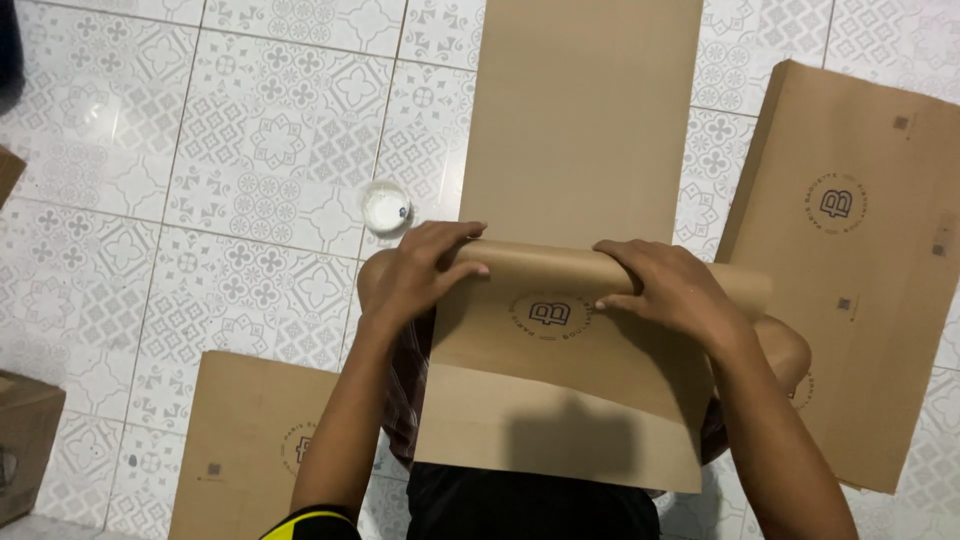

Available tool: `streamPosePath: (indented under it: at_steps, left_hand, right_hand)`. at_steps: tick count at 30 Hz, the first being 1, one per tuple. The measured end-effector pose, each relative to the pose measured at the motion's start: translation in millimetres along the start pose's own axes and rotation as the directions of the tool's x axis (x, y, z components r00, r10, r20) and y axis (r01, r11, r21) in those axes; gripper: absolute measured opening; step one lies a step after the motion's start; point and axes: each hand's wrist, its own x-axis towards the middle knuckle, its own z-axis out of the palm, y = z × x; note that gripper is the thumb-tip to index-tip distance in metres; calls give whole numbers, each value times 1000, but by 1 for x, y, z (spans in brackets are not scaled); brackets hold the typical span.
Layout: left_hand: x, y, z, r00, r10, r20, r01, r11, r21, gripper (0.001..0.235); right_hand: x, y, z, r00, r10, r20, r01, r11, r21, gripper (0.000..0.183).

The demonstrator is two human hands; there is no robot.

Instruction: The person sits on the floor and folds a flat brown paper sheet into a box shape. They then use a small brush to apply white adhesive along the folded edges to secure the box structure.

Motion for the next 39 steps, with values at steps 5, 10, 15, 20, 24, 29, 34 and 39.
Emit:
streamPosePath:
  at_steps: [5,10,15,20,24,29,34,39]
  left_hand:
    - [1,-3,6,995,-44,-93,45,999,9,24]
    - [1,14,0,996,-54,-77,65,989,135,26]
    - [5,29,5,994,65,-83,-33,938,344,21]
    - [11,46,7,992,104,-71,-72,931,359,27]
    - [14,46,26,986,145,-77,-109,928,357,20]
    - [21,65,23,994,103,-30,-88,945,314,24]
    - [22,62,38,993,109,-36,-92,943,318,19]
    - [22,59,39,997,66,-27,-56,959,277,17]
  right_hand:
    - [-10,-10,-2,998,-19,-54,22,998,57,69]
    - [-14,-14,-9,997,-22,-70,28,997,79,69]
    - [-15,-16,-12,996,-27,-88,34,996,85,70]
    - [-14,-16,-10,995,-28,-99,36,996,78,69]
    - [-19,-20,-12,992,-54,-112,60,997,55,69]
    - [-19,-11,-5,981,-82,-174,99,991,91,68]
    - [-19,-11,2,967,-128,-221,146,987,67,67]
    - [-4,6,30,859,-260,-441,333,938,96,45]
